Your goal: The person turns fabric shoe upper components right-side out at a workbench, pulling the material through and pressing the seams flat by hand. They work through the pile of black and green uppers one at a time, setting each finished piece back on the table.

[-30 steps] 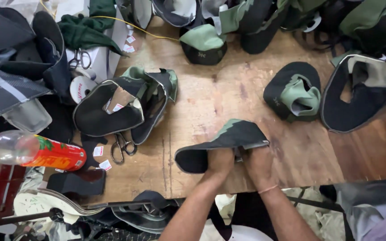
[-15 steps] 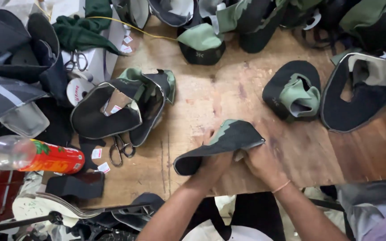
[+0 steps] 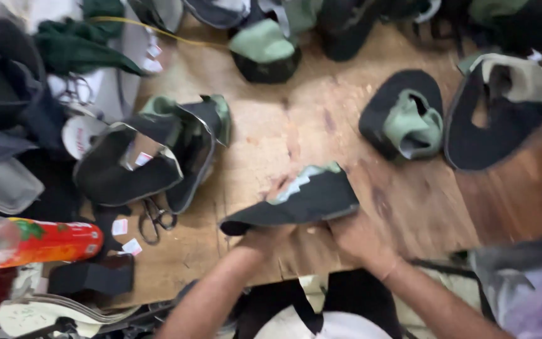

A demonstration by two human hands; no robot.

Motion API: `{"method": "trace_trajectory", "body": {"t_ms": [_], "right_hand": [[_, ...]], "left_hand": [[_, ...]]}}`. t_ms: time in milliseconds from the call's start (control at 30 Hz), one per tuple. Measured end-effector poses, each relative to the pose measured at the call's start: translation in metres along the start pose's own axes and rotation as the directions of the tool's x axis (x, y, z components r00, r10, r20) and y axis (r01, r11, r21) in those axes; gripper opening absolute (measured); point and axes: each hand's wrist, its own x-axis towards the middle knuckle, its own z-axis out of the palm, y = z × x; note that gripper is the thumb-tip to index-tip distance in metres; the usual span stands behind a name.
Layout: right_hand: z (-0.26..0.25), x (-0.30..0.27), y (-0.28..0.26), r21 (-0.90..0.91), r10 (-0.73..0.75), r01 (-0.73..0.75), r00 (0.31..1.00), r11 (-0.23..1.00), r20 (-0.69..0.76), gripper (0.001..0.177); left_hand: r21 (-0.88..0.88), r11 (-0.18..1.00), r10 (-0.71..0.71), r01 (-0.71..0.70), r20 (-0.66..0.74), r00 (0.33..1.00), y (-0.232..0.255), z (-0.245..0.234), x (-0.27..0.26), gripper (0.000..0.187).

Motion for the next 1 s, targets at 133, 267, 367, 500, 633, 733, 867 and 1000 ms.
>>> {"method": "trace_trajectory", "body": {"t_ms": [133,267,367,500,633,733,867,1000], "right_hand": [[0.004,-0.037,0.002,-0.226,-0.436,0.387,0.866,0.894,-0.243,0.068],[-0.019,-0.048,-0.014,-0.18,-0.445,0.412,0.869,0.893,-0.218,0.082],[-0.01,-0.034,-0.013,-0.018,-0.163,0.162,0.98,0.987,-0.118,0.074],[0.036,-0.019,-0.007,0.271,-0.037,0.121,0.955,0.955,-0.295,0.056],[0.087,-0.007,0.01,0.185,0.08,0.001,0.9,0.983,-0.429,0.021],[0.076,-0.009,0.011,0.128,0.071,-0.02,0.911,0.992,-0.407,0.023],[0.086,-0.016,0.022,-0.054,0.121,-0.149,0.93,0.987,-0.348,0.021],[0.05,-0.008,0.009,-0.095,0.032,-0.059,0.962,0.994,-0.27,0.014]], "left_hand": [[0.149,0.973,0.15,-0.174,0.159,0.976,-0.01,0.001,-0.015,0.051],[0.19,0.975,0.071,-0.111,0.206,0.976,0.001,-0.006,-0.019,0.049],[0.197,0.978,0.01,-0.064,0.264,0.964,0.021,0.0,-0.02,0.048],[-0.101,0.906,-0.355,0.412,0.351,0.867,0.038,-0.014,-0.018,0.035],[-0.451,0.662,-0.484,0.598,0.352,0.801,0.043,-0.041,-0.005,0.034],[-0.433,0.679,-0.469,0.593,0.365,0.804,0.039,-0.05,-0.008,0.034],[-0.405,0.716,-0.437,0.569,0.375,0.817,0.031,-0.057,-0.009,0.035],[-0.399,0.751,-0.382,0.527,0.388,0.839,0.028,-0.05,-0.004,0.036]]}}
